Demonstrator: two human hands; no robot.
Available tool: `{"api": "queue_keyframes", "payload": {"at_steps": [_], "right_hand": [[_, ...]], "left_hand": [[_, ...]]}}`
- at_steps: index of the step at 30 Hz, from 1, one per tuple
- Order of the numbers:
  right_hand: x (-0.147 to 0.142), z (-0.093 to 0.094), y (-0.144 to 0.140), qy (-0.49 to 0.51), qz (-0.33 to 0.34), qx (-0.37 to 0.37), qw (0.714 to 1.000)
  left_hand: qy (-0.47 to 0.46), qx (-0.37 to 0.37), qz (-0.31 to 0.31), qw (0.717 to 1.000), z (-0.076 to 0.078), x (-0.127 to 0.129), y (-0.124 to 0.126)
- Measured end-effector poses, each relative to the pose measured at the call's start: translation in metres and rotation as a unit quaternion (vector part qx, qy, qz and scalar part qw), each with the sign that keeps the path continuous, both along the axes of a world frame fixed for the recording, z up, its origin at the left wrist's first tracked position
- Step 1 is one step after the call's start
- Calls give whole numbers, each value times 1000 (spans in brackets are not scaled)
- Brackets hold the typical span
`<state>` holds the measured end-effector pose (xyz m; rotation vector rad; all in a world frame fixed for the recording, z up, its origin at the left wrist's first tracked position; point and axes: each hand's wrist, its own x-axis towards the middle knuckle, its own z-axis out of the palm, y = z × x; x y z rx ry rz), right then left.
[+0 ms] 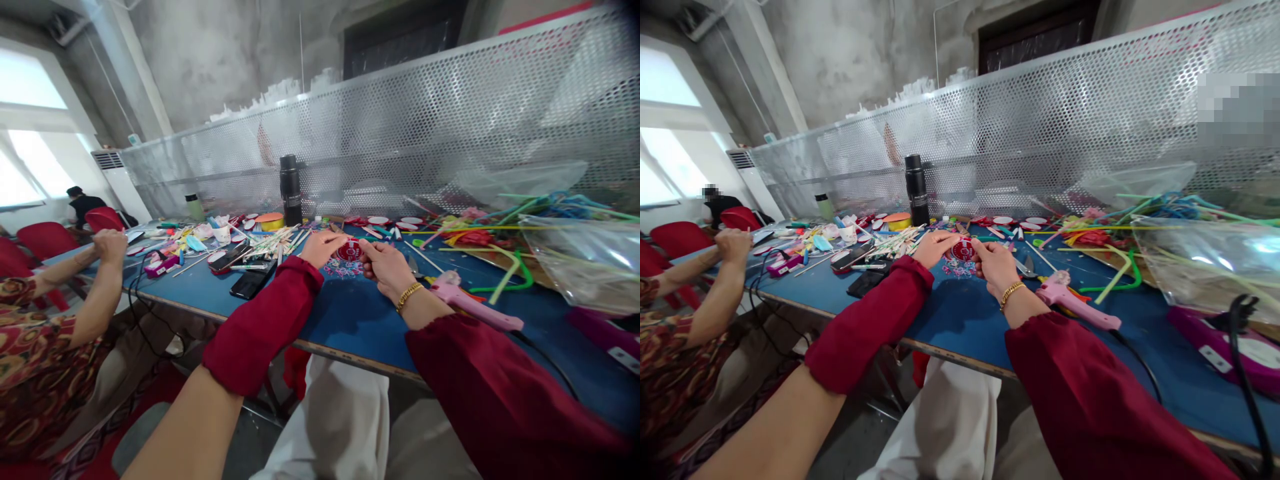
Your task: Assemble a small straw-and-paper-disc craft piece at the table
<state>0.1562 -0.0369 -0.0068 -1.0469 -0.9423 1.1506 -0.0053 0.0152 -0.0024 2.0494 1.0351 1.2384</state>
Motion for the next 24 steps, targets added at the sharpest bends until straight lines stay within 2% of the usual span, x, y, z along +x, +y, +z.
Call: {"api": "queue_keyframes", "payload": {"at_steps": [15, 24], "right_hand": [[-1, -1, 1, -9, -2, -2, 1000], [0, 0, 1, -2, -3, -7, 1000]], "left_hand": [[-77, -99, 5, 992, 4, 2, -3], [-40, -60, 1, 997, 1, 1, 0]]}}
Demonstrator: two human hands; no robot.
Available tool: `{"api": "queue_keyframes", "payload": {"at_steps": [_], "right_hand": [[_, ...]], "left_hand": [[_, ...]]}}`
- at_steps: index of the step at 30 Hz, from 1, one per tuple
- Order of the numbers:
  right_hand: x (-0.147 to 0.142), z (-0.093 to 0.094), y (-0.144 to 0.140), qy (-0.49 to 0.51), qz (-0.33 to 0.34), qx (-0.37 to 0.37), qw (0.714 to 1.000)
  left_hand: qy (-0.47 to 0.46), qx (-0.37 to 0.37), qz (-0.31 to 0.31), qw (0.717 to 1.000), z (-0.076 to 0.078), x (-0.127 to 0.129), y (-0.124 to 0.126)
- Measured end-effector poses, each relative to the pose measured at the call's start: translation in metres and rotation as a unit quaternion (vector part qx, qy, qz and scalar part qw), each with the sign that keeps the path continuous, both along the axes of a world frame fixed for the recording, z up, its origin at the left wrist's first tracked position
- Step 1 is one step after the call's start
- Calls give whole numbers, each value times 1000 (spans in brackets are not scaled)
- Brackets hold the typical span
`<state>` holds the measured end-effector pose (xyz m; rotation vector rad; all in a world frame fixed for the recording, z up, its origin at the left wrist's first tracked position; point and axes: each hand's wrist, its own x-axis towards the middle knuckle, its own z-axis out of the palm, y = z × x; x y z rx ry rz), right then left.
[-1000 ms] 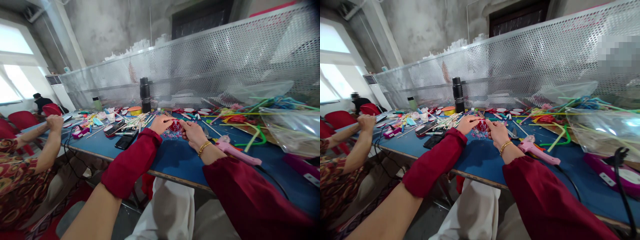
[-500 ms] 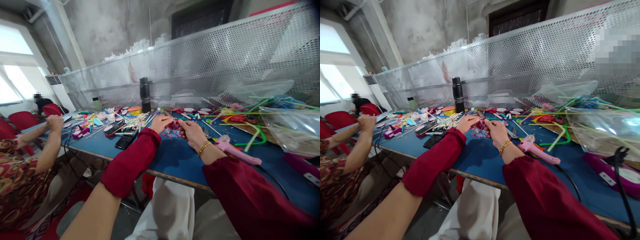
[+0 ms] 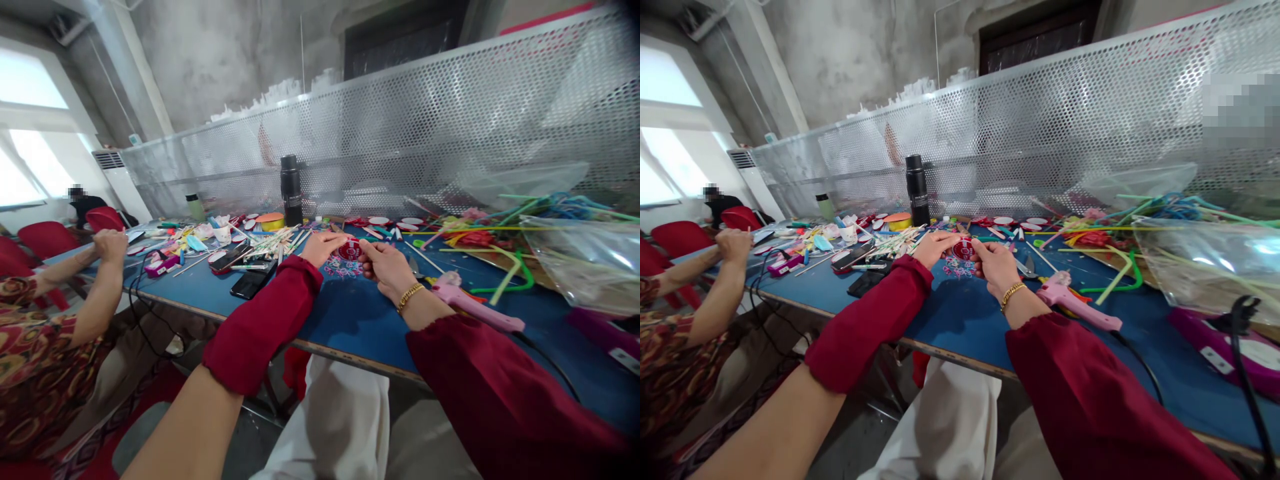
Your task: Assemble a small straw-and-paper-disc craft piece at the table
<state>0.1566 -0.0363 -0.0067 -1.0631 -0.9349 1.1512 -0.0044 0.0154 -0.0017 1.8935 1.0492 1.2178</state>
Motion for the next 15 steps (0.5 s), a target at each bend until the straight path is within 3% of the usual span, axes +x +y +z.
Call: {"api": "queue_keyframes", "payload": {"at_steps": [5, 15], "right_hand": [[1, -1, 1, -7, -9, 3, 1000], [-1, 0, -1, 2, 13, -1, 1000]], "left_hand": [[50, 116, -16, 992, -3, 1, 2], [104, 188, -12, 977, -9, 1, 9]]}}
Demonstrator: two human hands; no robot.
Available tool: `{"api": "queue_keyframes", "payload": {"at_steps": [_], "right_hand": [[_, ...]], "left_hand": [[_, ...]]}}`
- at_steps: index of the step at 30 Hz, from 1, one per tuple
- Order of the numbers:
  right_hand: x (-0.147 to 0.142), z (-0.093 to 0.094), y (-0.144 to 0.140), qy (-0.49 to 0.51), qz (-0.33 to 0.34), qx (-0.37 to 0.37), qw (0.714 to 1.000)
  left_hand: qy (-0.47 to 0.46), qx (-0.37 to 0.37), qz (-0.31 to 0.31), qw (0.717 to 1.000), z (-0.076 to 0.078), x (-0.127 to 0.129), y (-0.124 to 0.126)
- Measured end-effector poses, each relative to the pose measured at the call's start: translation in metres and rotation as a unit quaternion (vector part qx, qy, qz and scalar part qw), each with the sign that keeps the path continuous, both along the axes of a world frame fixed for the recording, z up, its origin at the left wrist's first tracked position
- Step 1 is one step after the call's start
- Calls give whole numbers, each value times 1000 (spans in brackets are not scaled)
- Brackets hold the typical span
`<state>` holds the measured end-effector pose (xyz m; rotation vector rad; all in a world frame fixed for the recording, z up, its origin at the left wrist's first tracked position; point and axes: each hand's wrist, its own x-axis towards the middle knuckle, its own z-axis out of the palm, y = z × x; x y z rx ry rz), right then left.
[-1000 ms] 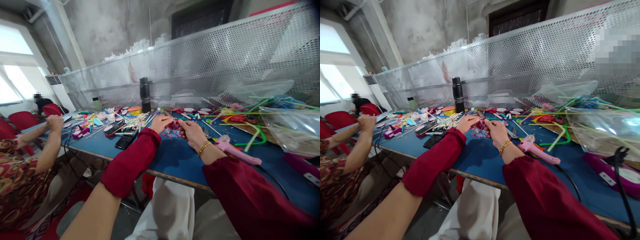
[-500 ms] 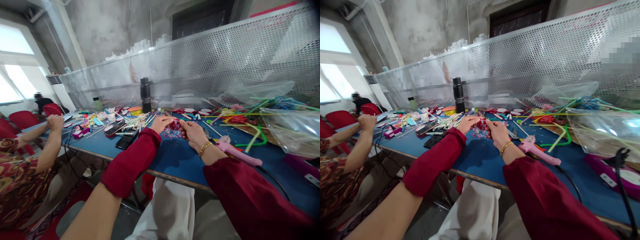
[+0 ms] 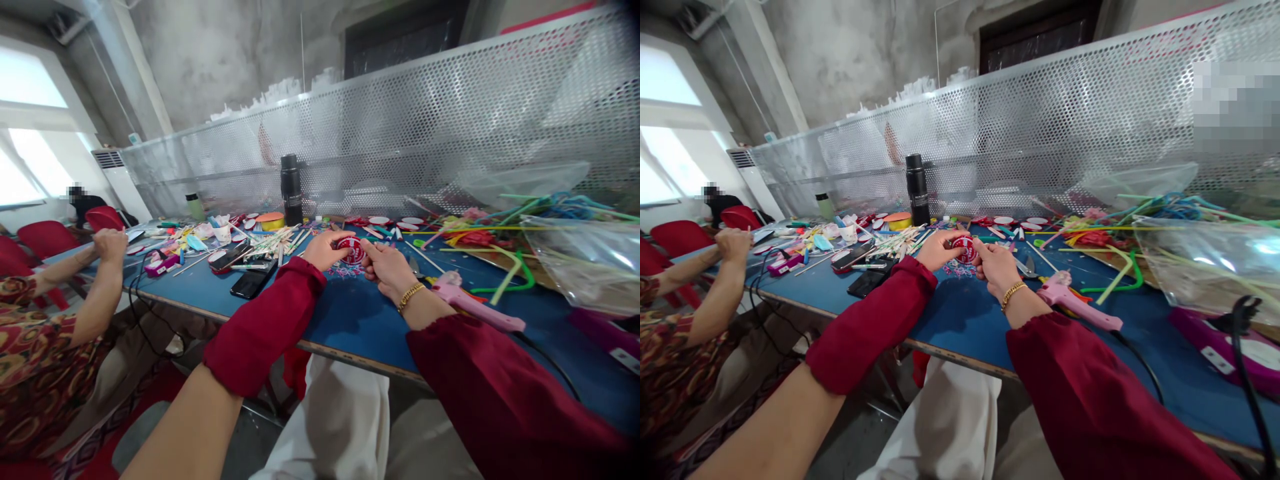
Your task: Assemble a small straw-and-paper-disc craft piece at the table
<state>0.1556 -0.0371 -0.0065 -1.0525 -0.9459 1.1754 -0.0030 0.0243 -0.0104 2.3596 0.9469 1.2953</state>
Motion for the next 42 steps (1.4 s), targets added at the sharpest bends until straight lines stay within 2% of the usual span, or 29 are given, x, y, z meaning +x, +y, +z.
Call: {"api": "queue_keyframes", "payload": {"at_steps": [5, 13, 23, 32, 42], "right_hand": [[0, 2, -1, 2, 2, -10, 1000], [4, 3, 1, 33, 18, -10, 999], [4, 1, 4, 43, 6, -22, 999], [3, 3, 3, 53, 4, -37, 998], [5, 3, 4, 54, 3, -38, 998]], "left_hand": [[21, 28, 4, 999, -2, -1, 3], [10, -15, -27, 999, -10, 2, 5], [8, -10, -52, 999, -17, 4, 9], [26, -25, -24, 999, -15, 4, 7], [27, -32, -32, 999, -16, 3, 11]]}}
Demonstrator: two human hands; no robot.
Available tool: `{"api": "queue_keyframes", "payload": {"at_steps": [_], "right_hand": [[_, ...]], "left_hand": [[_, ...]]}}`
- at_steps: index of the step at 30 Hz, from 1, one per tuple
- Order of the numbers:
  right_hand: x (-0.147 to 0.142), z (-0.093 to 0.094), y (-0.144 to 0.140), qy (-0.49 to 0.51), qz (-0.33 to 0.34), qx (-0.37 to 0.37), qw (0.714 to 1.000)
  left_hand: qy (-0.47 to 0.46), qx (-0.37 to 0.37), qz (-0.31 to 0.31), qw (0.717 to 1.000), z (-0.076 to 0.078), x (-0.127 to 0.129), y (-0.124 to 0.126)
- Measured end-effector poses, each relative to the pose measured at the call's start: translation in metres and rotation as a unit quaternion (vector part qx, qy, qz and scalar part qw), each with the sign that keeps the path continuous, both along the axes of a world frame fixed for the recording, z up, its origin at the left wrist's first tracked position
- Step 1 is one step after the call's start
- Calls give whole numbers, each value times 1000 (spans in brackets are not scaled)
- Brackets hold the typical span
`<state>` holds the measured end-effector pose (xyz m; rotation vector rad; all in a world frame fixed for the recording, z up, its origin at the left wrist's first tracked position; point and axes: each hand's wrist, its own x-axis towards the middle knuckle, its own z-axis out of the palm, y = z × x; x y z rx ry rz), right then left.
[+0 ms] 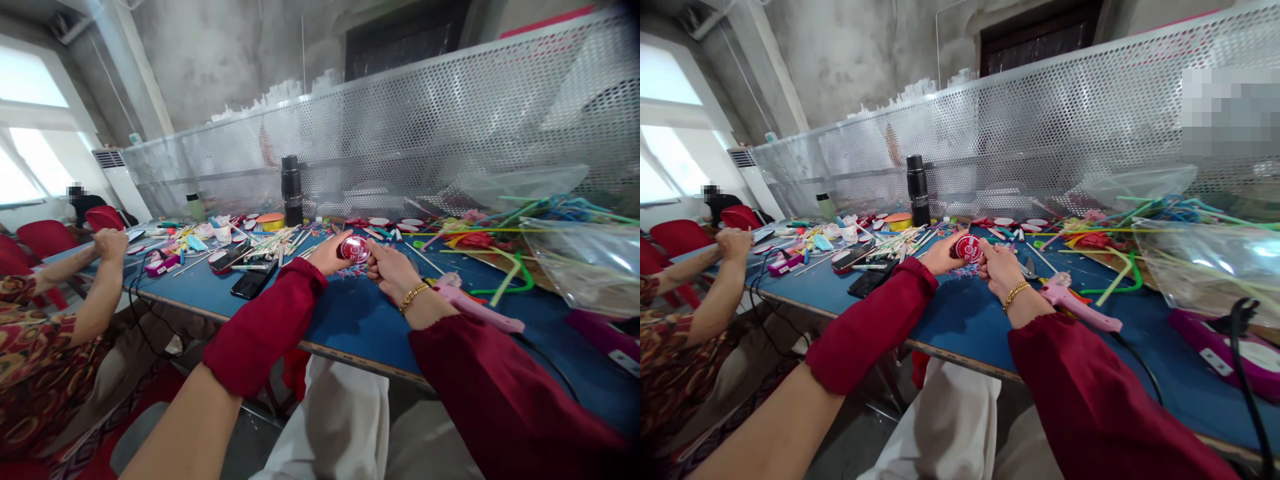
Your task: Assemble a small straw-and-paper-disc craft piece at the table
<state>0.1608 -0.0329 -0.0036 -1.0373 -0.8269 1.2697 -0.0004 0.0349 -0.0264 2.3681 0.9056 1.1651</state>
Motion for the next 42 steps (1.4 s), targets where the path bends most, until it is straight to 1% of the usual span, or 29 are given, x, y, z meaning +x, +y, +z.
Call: {"api": "queue_keyframes", "payload": {"at_steps": [4, 10, 15, 17, 19, 21, 23, 24, 26, 27, 29, 30, 32, 33, 34, 36, 39, 42], "right_hand": [[-1, 0, -1, 1, 6, 1, 1000], [-1, 1, -1, -1, 2, -7, 1000], [-1, 0, -1, -2, 3, -3, 1000], [-1, 1, -1, -2, 3, -1, 1000], [0, 3, -2, 3, -4, 0, 1000], [0, 3, -2, 2, -15, 7, 1000], [0, 1, 0, -27, -34, 31, 999], [1, -1, 2, -53, -45, 48, 996], [2, -6, 6, -121, -74, 93, 986], [4, -9, 8, -160, -91, 117, 976], [7, -12, 10, -251, -128, 175, 943], [9, -13, 10, -297, -143, 202, 922], [11, -14, 10, -366, -158, 236, 886], [12, -14, 10, -385, -156, 240, 877], [13, -15, 11, -393, -153, 238, 875], [13, -16, 14, -382, -140, 220, 887], [13, -22, 20, -315, -115, 190, 923], [12, -26, 24, -264, -90, 176, 944]], "left_hand": [[1, -3, -3, 1000, 2, 0, -1], [21, 18, 18, 999, 6, 2, -8], [31, 21, 26, 999, 9, 2, -11], [26, 23, 24, 999, 9, 2, -11], [1, 22, 8, 1000, 10, 2, -11], [-47, -14, -18, 999, 11, 3, -12], [-114, -93, -45, 988, 13, 4, -14], [-151, -140, -55, 977, 14, 5, -15], [-221, -219, -67, 948, 16, 8, -17], [-250, -248, -68, 934, 18, 9, -18], [-287, -286, -53, 912, 19, 11, -19], [-295, -298, -38, 907, 20, 11, -19], [-285, -310, -10, 907, 19, 10, -18], [-271, -315, -2, 910, 18, 9, -17], [-254, -319, 2, 913, 17, 8, -16], [-227, -321, 5, 919, 15, 7, -14], [-221, -310, 10, 925, 13, 6, -13], [-232, -271, 9, 934, 11, 4, -11]]}}
